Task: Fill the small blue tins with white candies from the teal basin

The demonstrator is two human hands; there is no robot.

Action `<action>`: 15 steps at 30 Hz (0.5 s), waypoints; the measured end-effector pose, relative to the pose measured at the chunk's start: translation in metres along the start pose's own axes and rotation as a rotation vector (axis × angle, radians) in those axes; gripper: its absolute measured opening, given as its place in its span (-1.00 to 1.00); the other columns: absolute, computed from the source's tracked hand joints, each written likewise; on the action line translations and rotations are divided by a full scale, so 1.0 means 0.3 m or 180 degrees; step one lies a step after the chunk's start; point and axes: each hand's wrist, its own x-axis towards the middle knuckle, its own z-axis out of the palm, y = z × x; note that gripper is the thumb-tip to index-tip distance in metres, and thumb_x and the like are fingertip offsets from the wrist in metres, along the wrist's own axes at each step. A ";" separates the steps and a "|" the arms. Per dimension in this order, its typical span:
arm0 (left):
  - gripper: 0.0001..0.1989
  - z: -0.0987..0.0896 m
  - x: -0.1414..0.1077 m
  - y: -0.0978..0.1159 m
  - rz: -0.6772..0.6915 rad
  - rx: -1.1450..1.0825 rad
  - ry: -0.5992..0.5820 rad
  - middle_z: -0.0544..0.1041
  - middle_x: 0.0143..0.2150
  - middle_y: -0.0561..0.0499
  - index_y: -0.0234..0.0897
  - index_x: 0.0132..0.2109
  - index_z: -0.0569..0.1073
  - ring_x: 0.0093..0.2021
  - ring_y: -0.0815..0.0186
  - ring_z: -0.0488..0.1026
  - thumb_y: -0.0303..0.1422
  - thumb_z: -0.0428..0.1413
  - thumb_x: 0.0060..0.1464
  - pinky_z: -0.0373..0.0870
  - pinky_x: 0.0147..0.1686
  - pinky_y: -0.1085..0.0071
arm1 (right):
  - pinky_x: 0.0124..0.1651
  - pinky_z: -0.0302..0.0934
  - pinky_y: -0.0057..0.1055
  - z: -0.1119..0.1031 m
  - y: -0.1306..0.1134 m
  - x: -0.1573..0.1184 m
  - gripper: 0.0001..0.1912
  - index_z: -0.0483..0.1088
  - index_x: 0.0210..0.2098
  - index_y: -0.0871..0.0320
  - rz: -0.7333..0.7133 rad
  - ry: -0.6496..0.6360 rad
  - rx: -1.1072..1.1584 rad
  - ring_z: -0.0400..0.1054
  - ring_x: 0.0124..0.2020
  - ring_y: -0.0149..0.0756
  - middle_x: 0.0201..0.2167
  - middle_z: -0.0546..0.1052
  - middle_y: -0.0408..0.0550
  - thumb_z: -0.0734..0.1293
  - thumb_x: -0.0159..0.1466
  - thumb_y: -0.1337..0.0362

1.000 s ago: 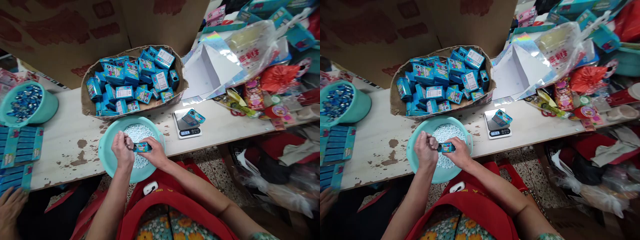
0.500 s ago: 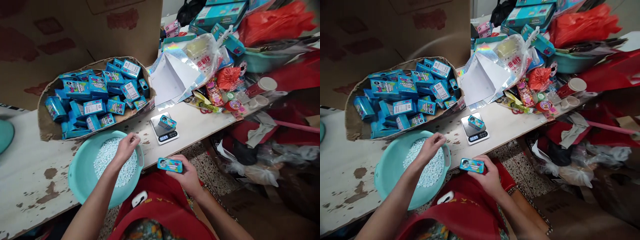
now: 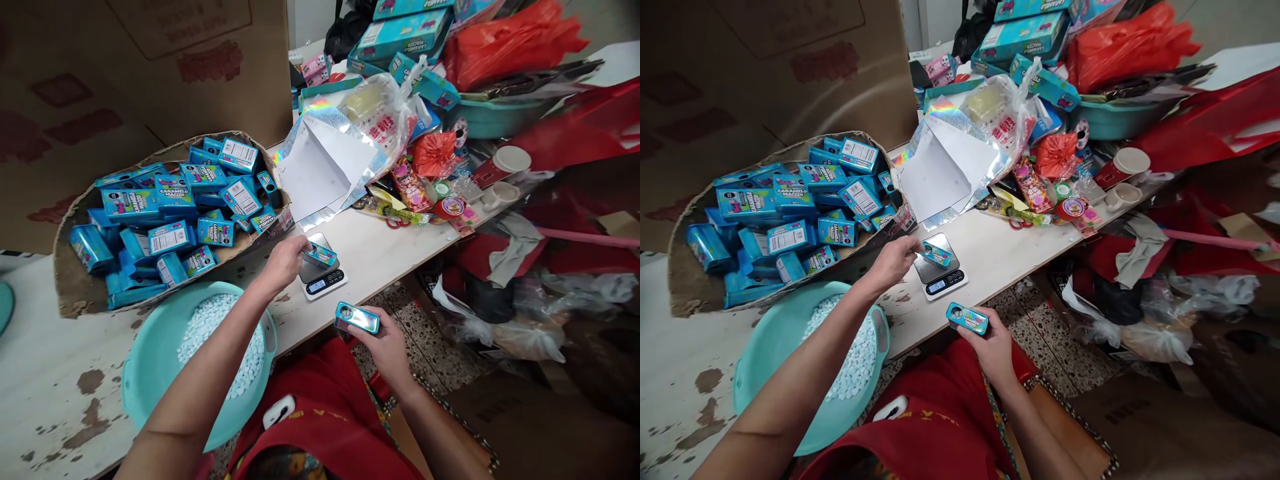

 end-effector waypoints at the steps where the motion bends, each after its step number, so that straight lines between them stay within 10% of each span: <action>1: -0.74 0.003 0.008 0.006 0.0074 0.0046 0.0001 0.45 -0.35 -0.03 -0.23 -0.32 0.44 -0.34 0.24 0.34 -0.60 -0.05 -0.08 0.17 -0.37 0.39 | -0.15 0.34 -0.24 0.000 0.004 0.003 -0.59 0.40 -0.19 0.13 0.0012 0.0012 0.0011 0.42 -0.27 -0.21 -0.28 0.53 -0.06 0.48 0.00 0.14; 9: -0.73 0.054 0.059 0.033 0.0351 0.0455 -0.0093 0.40 -0.24 -0.10 -0.25 -0.24 0.45 -0.23 0.21 0.34 -0.59 -0.07 -0.01 0.21 -0.32 0.38 | -0.16 0.34 -0.28 -0.005 0.026 0.011 -0.57 0.40 -0.19 0.13 0.0137 0.0037 0.0075 0.42 -0.28 -0.25 -0.28 0.53 -0.08 0.50 -0.02 0.14; 15: -0.81 -0.041 -0.079 -0.037 0.0119 -0.0117 0.0742 0.46 -0.23 -0.05 -0.21 -0.24 0.46 -0.20 0.25 0.38 -0.47 -0.03 0.08 0.24 -0.19 0.40 | -0.14 0.34 -0.25 -0.014 0.021 0.010 -0.57 0.40 -0.18 0.13 0.0131 0.0062 0.0127 0.43 -0.27 -0.22 -0.28 0.54 -0.06 0.49 0.00 0.13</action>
